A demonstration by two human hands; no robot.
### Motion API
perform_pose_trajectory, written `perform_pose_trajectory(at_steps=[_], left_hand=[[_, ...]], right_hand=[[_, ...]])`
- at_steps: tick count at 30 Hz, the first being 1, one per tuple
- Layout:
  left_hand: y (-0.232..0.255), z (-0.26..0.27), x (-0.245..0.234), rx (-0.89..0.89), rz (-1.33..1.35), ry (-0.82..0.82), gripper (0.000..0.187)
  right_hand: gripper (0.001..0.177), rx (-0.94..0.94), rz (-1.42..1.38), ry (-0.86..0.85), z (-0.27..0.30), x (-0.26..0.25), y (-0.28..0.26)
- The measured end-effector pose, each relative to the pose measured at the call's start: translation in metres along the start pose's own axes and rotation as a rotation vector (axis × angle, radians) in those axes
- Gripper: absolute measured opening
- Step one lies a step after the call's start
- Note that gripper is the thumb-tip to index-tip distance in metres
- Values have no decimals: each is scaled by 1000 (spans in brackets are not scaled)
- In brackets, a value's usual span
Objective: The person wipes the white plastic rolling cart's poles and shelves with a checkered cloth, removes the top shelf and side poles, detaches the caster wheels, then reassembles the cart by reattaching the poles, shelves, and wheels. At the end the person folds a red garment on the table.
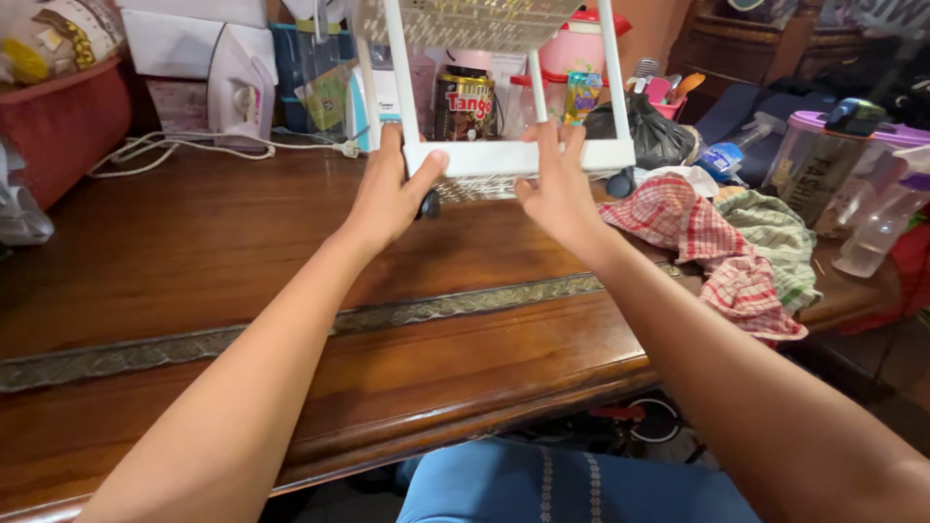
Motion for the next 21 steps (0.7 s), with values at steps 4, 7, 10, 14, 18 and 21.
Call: perform_pose_trajectory(at_steps=[4, 7, 10, 14, 18, 21], left_hand=[[-2, 15, -24, 49, -178, -23, 58], [-9, 20, -35, 54, -186, -115, 68], [-18, 25, -39, 69, -256, -203, 76], [-30, 33, -42, 24, -338, -254, 74], [-39, 40, -46, -12, -356, -248, 74], [-44, 43, -45, 8, -384, -246, 70]], right_hand=[[51, 76, -15, -55, 20, 17, -5], [48, 162, -3, -121, 32, 27, -7], [45, 238, 48, -239, 42, 35, -7], [43, 277, 87, -345, 53, 45, -7], [41, 242, 77, -352, 58, 51, -8], [41, 226, 65, -343, 60, 48, -6]])
Point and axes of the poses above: each hand's wrist, its own z-axis away from the middle knuckle, its own x-axis out of the palm, y = z × x, the point moved 5 cm from there along -z, towards the middle knuckle, and after that the axes turned 14 degrees about y, right-handed, at the moved point
